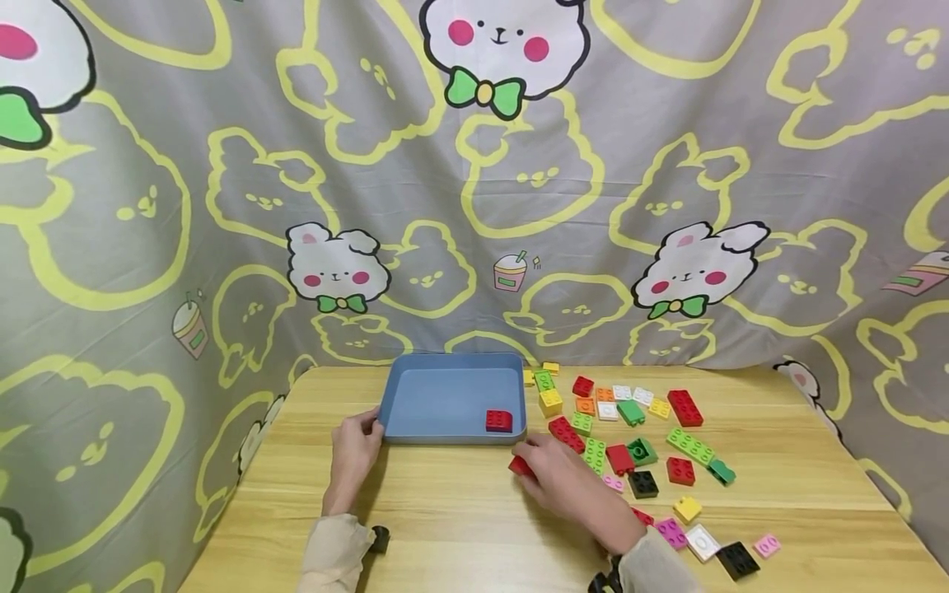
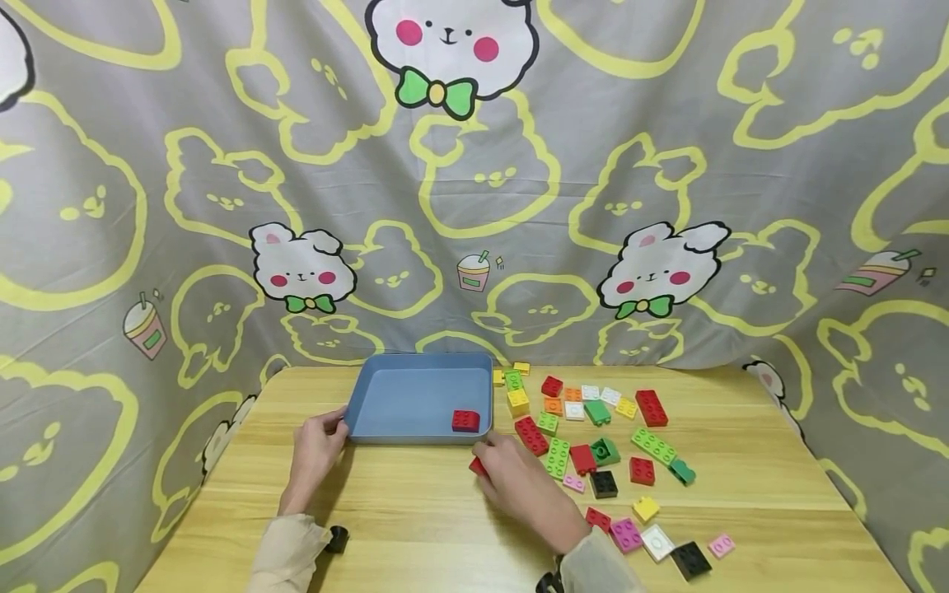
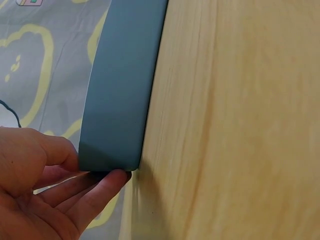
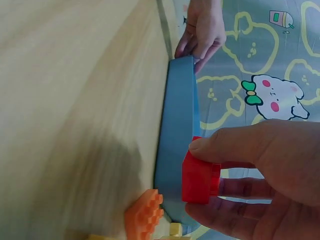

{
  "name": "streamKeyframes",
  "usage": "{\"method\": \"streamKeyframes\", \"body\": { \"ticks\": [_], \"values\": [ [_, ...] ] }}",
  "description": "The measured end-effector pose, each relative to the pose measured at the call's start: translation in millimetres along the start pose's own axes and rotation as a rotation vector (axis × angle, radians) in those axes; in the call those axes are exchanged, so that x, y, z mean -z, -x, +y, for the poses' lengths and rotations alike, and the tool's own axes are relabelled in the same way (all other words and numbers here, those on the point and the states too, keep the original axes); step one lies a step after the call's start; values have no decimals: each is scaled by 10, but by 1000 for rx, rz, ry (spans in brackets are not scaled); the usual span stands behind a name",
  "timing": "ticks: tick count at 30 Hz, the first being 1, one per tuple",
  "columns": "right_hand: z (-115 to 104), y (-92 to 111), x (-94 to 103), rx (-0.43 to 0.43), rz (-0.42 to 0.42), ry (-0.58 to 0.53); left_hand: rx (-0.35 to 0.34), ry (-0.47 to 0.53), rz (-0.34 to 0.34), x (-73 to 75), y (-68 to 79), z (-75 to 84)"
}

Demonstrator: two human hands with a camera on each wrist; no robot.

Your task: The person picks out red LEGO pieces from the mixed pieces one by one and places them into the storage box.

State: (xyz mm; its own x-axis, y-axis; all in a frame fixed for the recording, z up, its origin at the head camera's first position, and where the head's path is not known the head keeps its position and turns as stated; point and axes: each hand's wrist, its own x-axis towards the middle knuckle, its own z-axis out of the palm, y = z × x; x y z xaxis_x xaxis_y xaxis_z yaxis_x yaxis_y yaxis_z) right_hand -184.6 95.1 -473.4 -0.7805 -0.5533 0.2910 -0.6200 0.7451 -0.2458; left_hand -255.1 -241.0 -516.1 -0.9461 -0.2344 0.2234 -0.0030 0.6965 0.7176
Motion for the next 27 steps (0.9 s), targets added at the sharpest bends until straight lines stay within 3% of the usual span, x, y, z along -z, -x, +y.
{"method": "streamKeyframes", "body": {
  "ticks": [8,21,27],
  "values": [
    [-54,-186,19,1,-31,-10,2,-1,-2,6,6,-12],
    [-28,-473,-25,62,57,-31,10,6,-23,-10,-17,-11],
    [1,-570,-77,54,43,-55,3,6,-18,-5,-13,-27]
  ]
}}
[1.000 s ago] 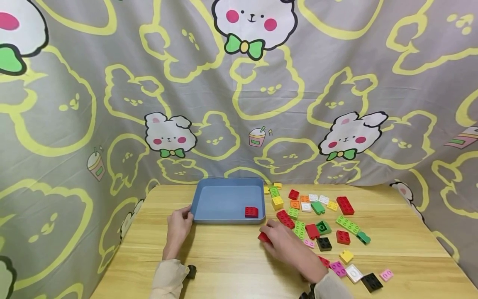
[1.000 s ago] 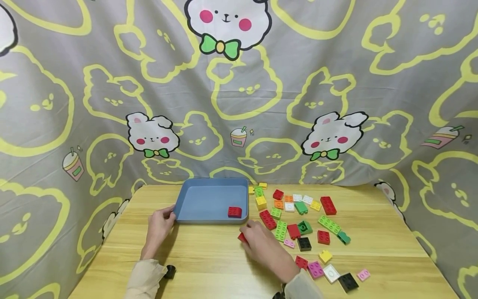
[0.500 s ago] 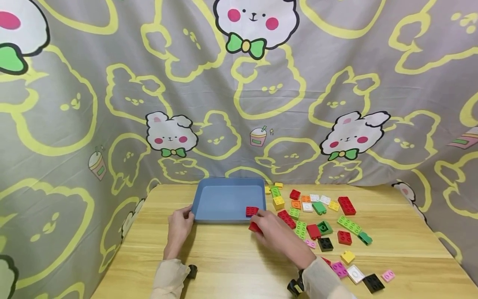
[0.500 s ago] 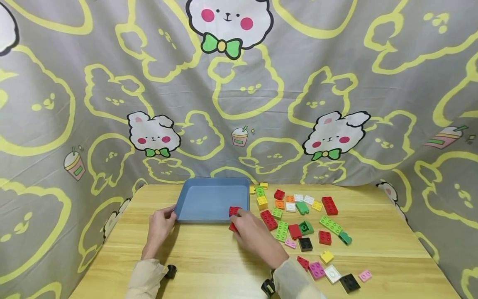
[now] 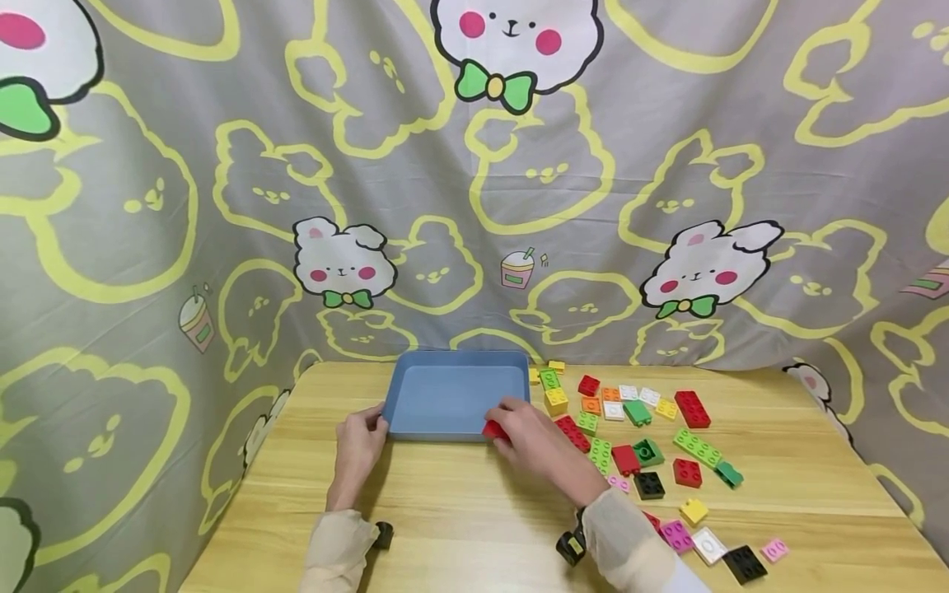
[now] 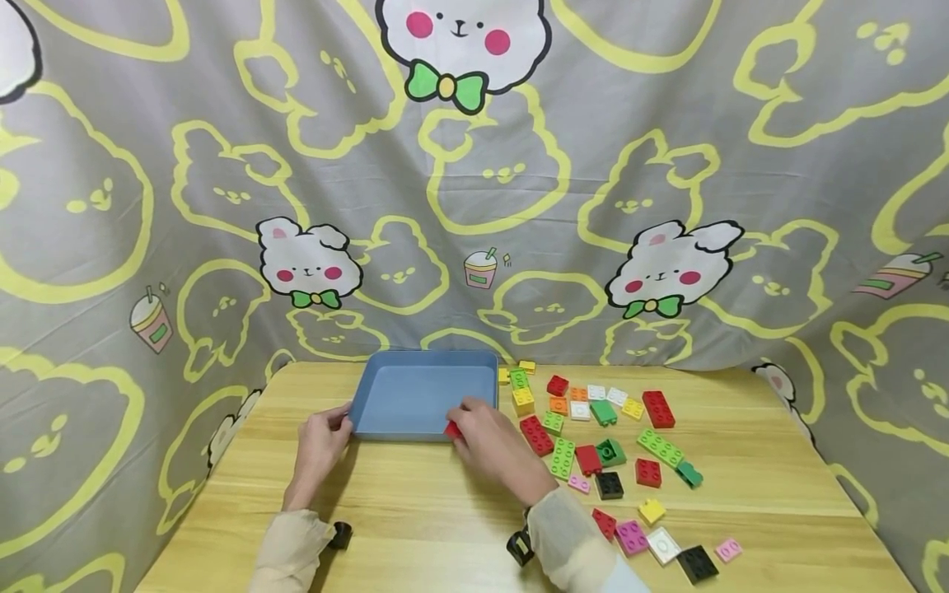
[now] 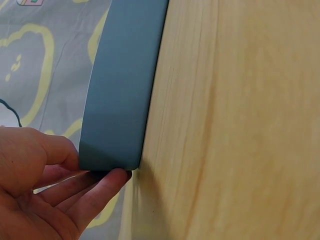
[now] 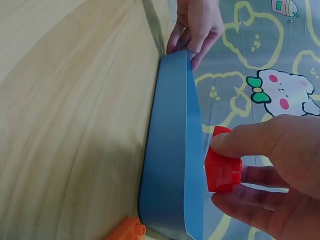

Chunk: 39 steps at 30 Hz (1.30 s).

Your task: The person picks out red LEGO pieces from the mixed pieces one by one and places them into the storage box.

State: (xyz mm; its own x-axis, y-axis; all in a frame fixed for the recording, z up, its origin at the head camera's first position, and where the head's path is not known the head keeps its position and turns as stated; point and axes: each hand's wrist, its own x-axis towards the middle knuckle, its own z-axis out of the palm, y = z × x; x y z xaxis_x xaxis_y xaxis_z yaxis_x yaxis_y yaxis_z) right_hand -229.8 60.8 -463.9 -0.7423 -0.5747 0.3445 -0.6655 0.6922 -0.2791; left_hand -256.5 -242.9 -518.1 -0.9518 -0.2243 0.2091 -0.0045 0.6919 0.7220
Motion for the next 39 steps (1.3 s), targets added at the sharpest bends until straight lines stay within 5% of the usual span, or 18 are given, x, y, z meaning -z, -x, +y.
{"method": "streamKeyframes", "body": {
  "ticks": [25,39],
  "values": [
    [131,-583,-136,41,-115,-2,-11,-9,7,10,-11,-40],
    [156,-731,-298,49,-190,-15,-6,-2,-8,8,-19,-17]
  ]
}}
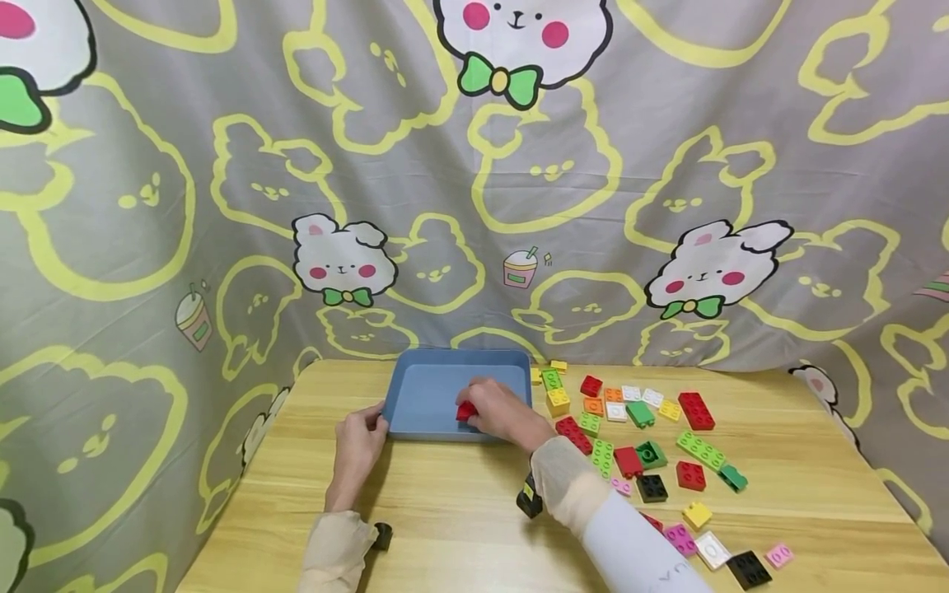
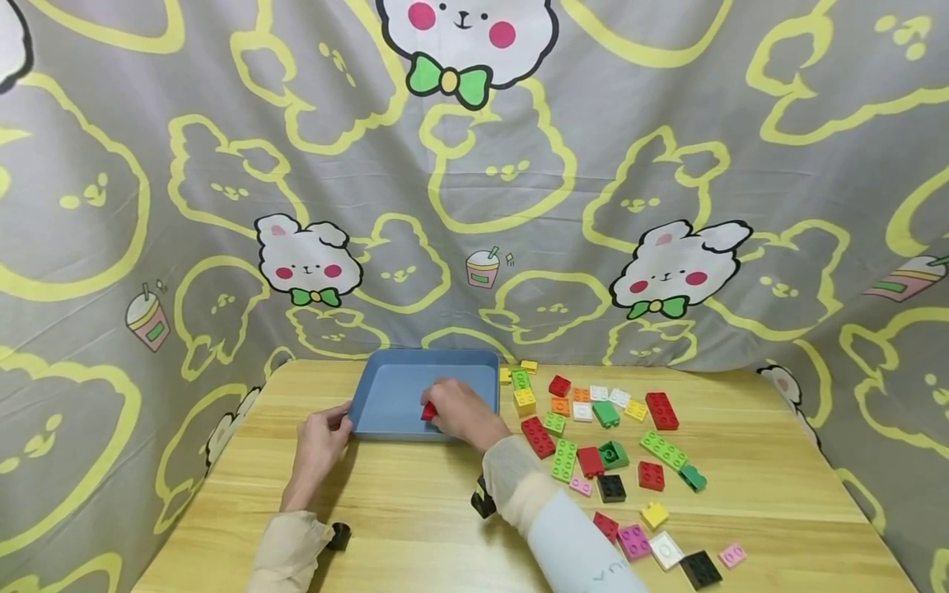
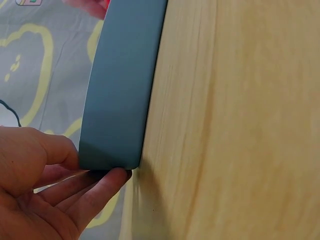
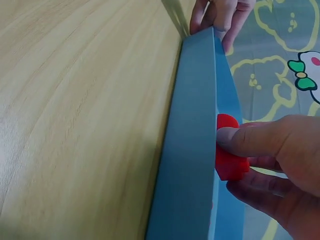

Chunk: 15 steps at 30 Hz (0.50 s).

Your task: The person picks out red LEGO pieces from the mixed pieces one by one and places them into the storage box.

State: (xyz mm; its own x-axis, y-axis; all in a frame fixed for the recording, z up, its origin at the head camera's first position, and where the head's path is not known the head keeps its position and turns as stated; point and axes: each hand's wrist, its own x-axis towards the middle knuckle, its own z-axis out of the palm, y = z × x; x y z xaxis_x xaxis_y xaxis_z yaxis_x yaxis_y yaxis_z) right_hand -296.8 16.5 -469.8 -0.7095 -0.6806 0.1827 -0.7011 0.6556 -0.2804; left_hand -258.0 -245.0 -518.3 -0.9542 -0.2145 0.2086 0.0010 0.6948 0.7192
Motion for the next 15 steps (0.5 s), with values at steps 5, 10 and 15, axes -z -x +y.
{"method": "streamKeyframes", "body": {
  "ticks": [5,10,15],
  "values": [
    [11,-59,-58,-7,-34,-6,-2,-8,-1,-3,-2,2],
    [15,-105,-112,-21,-70,-13,-6,-14,6,-11,-2,3],
    [2,-145,-136,-49,-99,-17,-8,-14,13,-5,-10,3]
  ]
}}
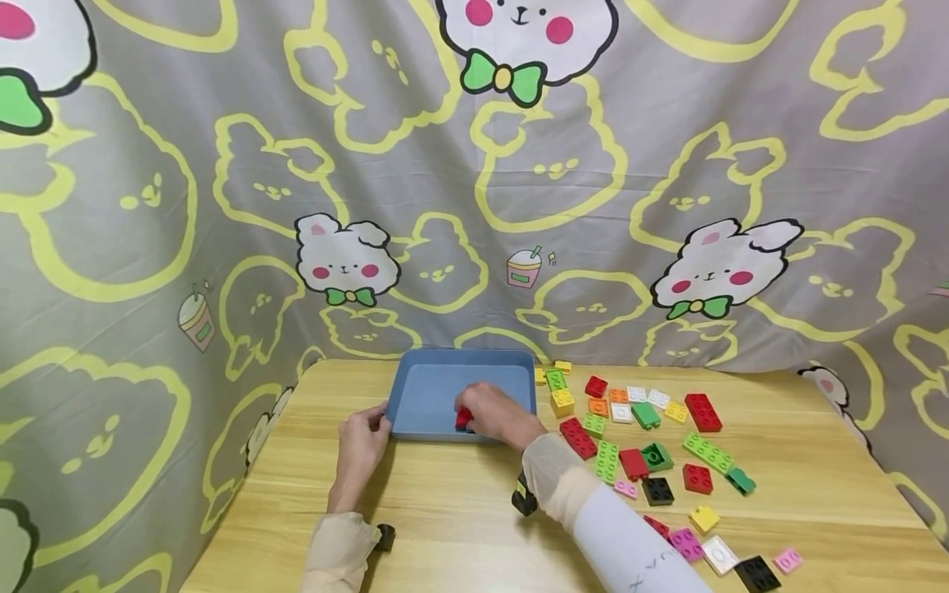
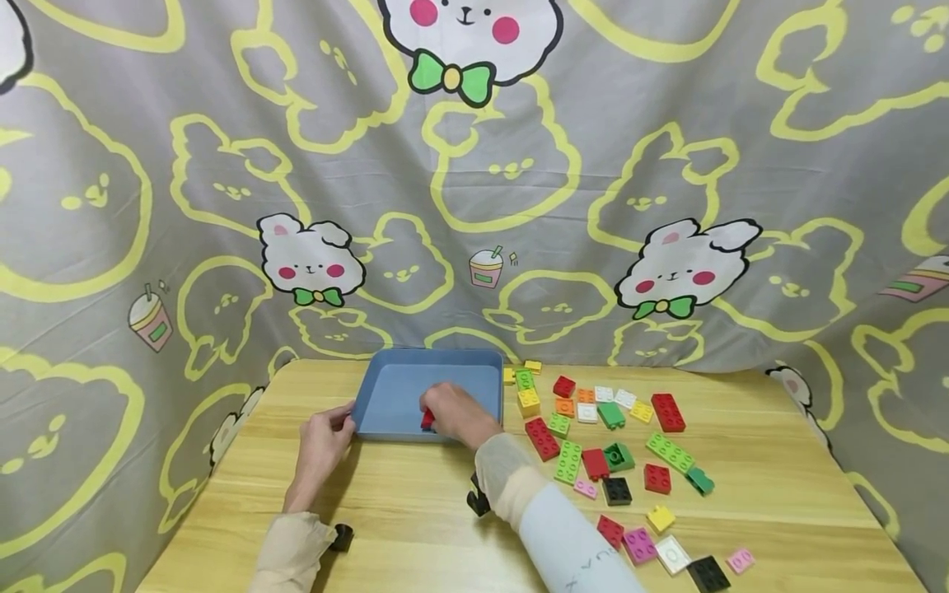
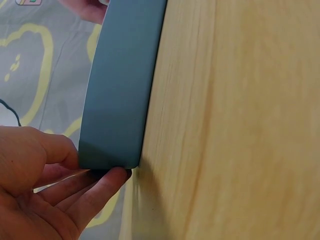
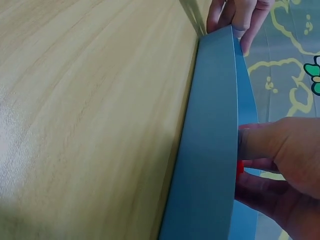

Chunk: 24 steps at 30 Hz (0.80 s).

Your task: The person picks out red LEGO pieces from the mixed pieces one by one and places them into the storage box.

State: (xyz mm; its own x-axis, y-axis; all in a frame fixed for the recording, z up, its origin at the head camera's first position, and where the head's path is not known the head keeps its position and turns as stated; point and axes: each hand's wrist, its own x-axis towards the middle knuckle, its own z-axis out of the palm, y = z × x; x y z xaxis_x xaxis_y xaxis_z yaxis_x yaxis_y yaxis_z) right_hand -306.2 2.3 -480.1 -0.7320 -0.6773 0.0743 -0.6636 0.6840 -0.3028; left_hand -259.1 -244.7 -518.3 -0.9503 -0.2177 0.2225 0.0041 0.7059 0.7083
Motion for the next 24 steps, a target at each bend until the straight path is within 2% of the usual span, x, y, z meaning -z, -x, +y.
{"method": "streamKeyframes", "body": {
  "ticks": [15,19,24],
  "values": [
    [11,0,-47,-33,-23,-43,-25,-1,-5,-7,2,12],
    [-7,27,8,-40,-22,-67,-20,-1,-7,-8,12,8],
    [-35,98,134,-34,26,-107,-17,3,-12,23,4,-1]
  ]
}}
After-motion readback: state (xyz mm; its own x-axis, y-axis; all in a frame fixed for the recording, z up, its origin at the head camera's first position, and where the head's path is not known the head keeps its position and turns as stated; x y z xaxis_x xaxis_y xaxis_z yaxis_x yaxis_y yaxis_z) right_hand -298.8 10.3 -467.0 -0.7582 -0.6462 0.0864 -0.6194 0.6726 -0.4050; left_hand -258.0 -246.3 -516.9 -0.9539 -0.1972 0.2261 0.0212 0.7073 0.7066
